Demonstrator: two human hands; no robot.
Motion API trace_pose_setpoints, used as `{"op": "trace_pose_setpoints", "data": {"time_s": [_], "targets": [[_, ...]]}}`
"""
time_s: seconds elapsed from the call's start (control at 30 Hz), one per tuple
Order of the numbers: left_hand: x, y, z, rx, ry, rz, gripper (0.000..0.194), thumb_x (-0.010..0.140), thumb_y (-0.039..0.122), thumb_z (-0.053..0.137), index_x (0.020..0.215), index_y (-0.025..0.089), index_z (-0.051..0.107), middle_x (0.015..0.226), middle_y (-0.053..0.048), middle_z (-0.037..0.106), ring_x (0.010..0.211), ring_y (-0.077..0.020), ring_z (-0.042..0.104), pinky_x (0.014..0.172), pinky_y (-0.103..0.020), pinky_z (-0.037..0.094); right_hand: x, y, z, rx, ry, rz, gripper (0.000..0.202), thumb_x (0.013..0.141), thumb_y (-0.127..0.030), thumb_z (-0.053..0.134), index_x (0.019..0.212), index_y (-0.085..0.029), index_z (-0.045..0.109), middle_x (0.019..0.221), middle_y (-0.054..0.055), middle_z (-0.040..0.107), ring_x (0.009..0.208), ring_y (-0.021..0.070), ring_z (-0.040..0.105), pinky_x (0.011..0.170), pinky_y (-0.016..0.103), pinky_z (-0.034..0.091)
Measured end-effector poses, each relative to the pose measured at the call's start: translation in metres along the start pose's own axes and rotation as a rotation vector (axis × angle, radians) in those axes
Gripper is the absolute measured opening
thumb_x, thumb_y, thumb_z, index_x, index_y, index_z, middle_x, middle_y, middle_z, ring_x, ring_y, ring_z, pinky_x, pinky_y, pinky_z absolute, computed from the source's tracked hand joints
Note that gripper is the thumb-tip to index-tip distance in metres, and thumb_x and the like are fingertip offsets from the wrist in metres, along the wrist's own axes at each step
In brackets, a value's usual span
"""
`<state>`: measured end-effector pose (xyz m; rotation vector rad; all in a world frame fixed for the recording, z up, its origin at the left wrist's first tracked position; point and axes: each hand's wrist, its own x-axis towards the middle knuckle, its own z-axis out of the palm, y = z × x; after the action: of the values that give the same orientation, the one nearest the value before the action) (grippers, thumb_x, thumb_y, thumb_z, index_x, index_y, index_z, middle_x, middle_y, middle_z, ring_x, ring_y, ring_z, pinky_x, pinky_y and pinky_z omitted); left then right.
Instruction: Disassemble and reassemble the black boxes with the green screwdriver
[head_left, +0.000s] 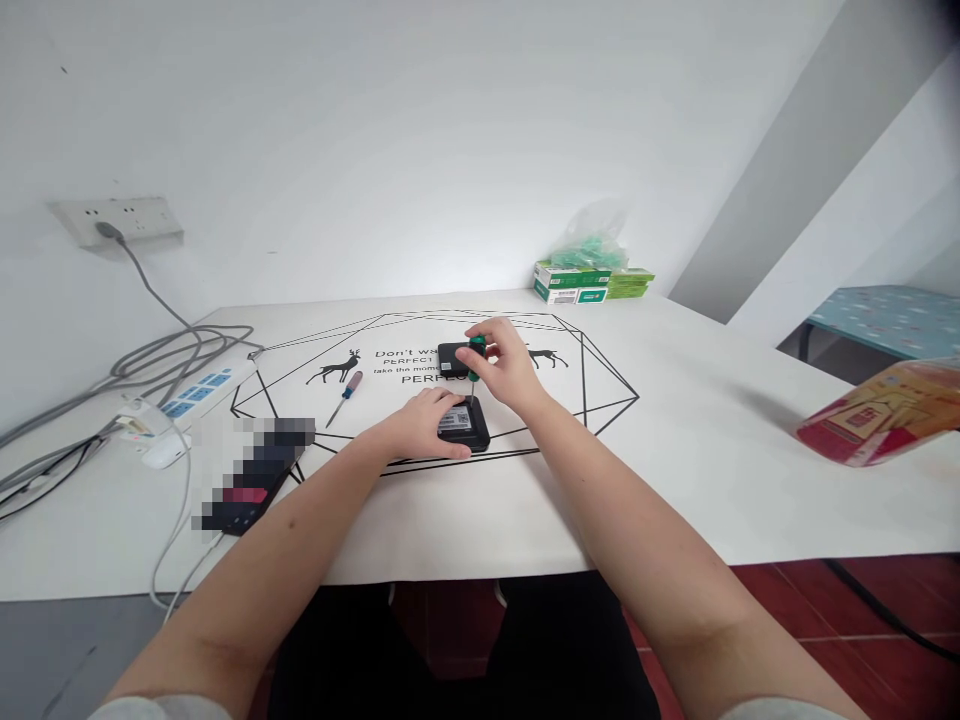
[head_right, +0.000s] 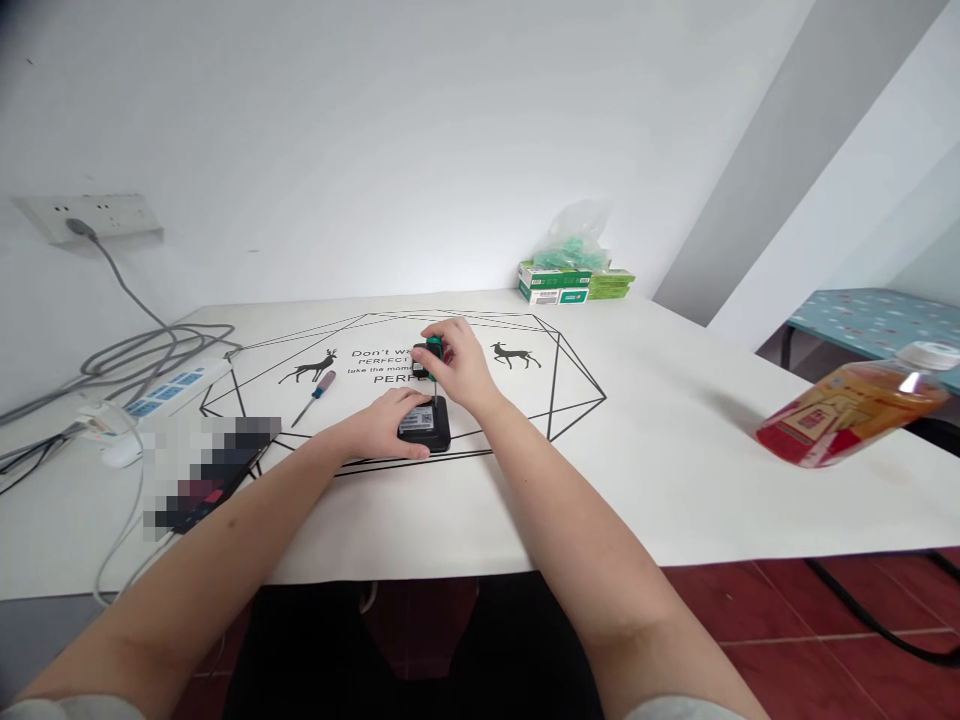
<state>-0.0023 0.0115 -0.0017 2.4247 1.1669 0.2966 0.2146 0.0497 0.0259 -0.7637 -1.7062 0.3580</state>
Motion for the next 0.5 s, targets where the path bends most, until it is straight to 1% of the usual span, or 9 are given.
{"op": "trace_pose_setpoints", "data": {"time_s": [0.07, 0.13, 0.2, 0.27, 0.37, 0.5], "targets": [[-0.0008, 0.0013, -0.001, 0.001, -0.014, -0.013, 0.104, 0.079, 0.074, 0.08, 0.164, 0.022, 0.049, 0.166, -0.019, 0.046, 0.155, -0.0443, 0.043, 0.13, -0.06, 0.038, 0.0021, -0.0032, 0.0015, 0.114, 0.043, 0.095, 0.027, 0.088, -0.05, 0.082, 0.098, -0.027, 0.072, 0.103, 0.004, 0.068, 0.093, 0.0217, 0.063, 0.077, 0.038, 0.057], [-0.0015, 0.0019, -0.0017, -0.001, -0.022, -0.021, 0.104, 0.08, 0.075, 0.08, 0.164, 0.023, 0.048, 0.167, -0.018, 0.046, 0.155, -0.0441, 0.043, 0.13, -0.06, 0.038, 0.0038, -0.0047, 0.0025, 0.234, 0.029, 0.182, 0.032, 0.083, -0.052, 0.086, 0.095, -0.027, 0.071, 0.097, 0.002, 0.067, 0.087, 0.0195, 0.061, 0.078, 0.037, 0.055], [-0.0017, 0.0022, -0.0021, 0.003, -0.021, -0.021, 0.102, 0.08, 0.074, 0.08, 0.164, 0.025, 0.049, 0.166, -0.018, 0.047, 0.155, -0.0443, 0.043, 0.129, -0.061, 0.038, 0.0047, -0.0052, 0.0024, 0.338, 0.0, 0.242, 0.036, 0.08, -0.054, 0.089, 0.098, -0.027, 0.072, 0.092, 0.001, 0.066, 0.082, 0.0182, 0.059, 0.075, 0.036, 0.054], [-0.0016, 0.0023, -0.0024, 0.006, -0.018, -0.011, 0.101, 0.081, 0.074, 0.08, 0.164, 0.026, 0.049, 0.165, -0.017, 0.048, 0.154, -0.0445, 0.044, 0.128, -0.06, 0.039, 0.0049, -0.0054, 0.0015, 0.421, -0.01, 0.267, 0.041, 0.078, -0.056, 0.09, 0.104, -0.028, 0.073, 0.09, 0.0, 0.065, 0.081, 0.018, 0.059, 0.074, 0.036, 0.053], [-0.0012, 0.0023, -0.0024, 0.009, -0.012, 0.006, 0.098, 0.08, 0.073, 0.081, 0.162, 0.026, 0.051, 0.163, -0.017, 0.051, 0.152, -0.0445, 0.046, 0.127, -0.059, 0.04, 0.0046, -0.0061, 0.0, 0.537, -0.029, 0.297, 0.047, 0.079, -0.06, 0.089, 0.11, -0.029, 0.071, 0.095, 0.0, 0.07, 0.084, 0.0193, 0.066, 0.078, 0.038, 0.056], [-0.0012, 0.0017, -0.002, 0.015, -0.007, -0.004, 0.098, 0.08, 0.073, 0.081, 0.161, 0.026, 0.052, 0.162, -0.017, 0.051, 0.152, -0.0447, 0.046, 0.127, -0.06, 0.04, 0.0034, -0.0056, -0.0001, 0.636, -0.109, 0.377, 0.047, 0.083, -0.066, 0.082, 0.107, -0.029, 0.066, 0.105, 0.003, 0.076, 0.093, 0.0226, 0.072, 0.083, 0.041, 0.06]]}}
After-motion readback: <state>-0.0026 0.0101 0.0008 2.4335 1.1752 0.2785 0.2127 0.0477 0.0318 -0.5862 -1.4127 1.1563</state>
